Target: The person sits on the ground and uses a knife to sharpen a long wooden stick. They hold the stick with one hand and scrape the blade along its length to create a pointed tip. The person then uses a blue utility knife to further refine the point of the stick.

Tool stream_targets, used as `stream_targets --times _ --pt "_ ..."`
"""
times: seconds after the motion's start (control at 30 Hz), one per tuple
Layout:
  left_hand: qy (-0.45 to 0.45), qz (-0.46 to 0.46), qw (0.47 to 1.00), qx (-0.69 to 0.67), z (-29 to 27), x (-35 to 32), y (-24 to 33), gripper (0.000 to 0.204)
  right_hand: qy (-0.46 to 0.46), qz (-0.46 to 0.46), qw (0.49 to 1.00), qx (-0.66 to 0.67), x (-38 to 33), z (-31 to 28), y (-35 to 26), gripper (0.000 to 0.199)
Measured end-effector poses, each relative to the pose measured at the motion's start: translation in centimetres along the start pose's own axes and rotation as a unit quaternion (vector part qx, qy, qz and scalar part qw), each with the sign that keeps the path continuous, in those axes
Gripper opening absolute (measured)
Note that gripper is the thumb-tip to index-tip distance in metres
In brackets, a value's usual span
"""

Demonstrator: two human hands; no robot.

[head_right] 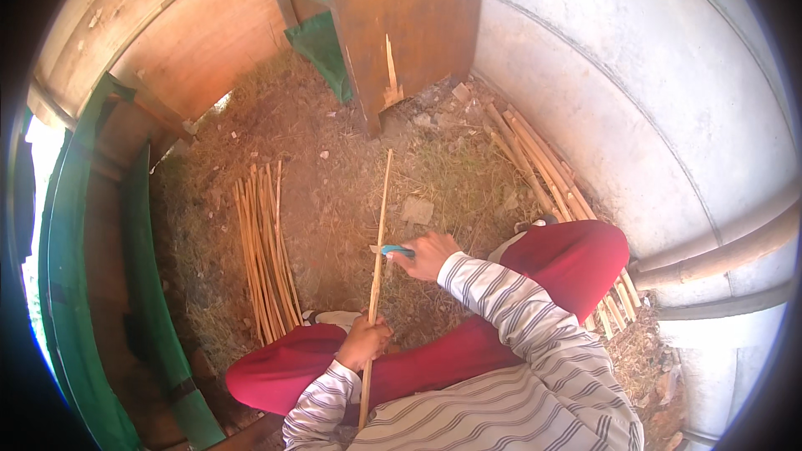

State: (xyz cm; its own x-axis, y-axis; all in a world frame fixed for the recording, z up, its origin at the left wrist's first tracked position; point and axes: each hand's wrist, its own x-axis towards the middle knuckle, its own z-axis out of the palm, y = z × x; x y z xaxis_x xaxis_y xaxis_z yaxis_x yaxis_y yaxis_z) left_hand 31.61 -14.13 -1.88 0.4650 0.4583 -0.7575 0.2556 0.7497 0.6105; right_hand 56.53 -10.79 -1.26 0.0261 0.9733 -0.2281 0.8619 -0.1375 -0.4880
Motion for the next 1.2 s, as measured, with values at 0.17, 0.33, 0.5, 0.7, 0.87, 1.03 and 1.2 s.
stream_targets --times 0.17,0.33,0.5,0.7,0.87,1.03,1.2 --pt "-0.014 -0.008 0.998 -0.062 -0.6 0.4 -0.5 0.023 -0.020 -0.002 1.000 -0.015 0.8 0.6 0.0 0.052" --pt "0.010 -0.008 0.995 -0.096 -1.3 1.0 -1.8 0.021 -0.050 0.011 0.998 -0.022 1.1 0.7 -0.4 0.052" --pt "0.036 0.002 0.999 -0.028 -0.7 0.8 -1.0 0.021 -0.042 0.012 0.999 -0.012 1.4 1.2 -0.1 0.055" --pt "0.008 -0.037 0.999 -0.024 -0.3 0.0 -1.6 0.022 -0.043 0.090 0.995 0.019 2.8 -0.9 2.2 0.059" --pt "-0.033 -0.028 0.999 -0.025 -0.8 0.3 -2.0 0.025 0.030 0.098 0.994 0.028 4.3 0.1 4.0 0.059" --pt "-0.035 -0.032 0.999 -0.007 0.2 -1.1 -0.8 0.026 -0.011 0.127 0.992 0.018 6.1 -1.7 5.6 0.059" --pt "-0.023 -0.025 0.999 0.007 0.2 -1.2 -0.9 0.027 0.031 0.123 0.992 -0.003 7.4 -1.2 6.5 0.057"
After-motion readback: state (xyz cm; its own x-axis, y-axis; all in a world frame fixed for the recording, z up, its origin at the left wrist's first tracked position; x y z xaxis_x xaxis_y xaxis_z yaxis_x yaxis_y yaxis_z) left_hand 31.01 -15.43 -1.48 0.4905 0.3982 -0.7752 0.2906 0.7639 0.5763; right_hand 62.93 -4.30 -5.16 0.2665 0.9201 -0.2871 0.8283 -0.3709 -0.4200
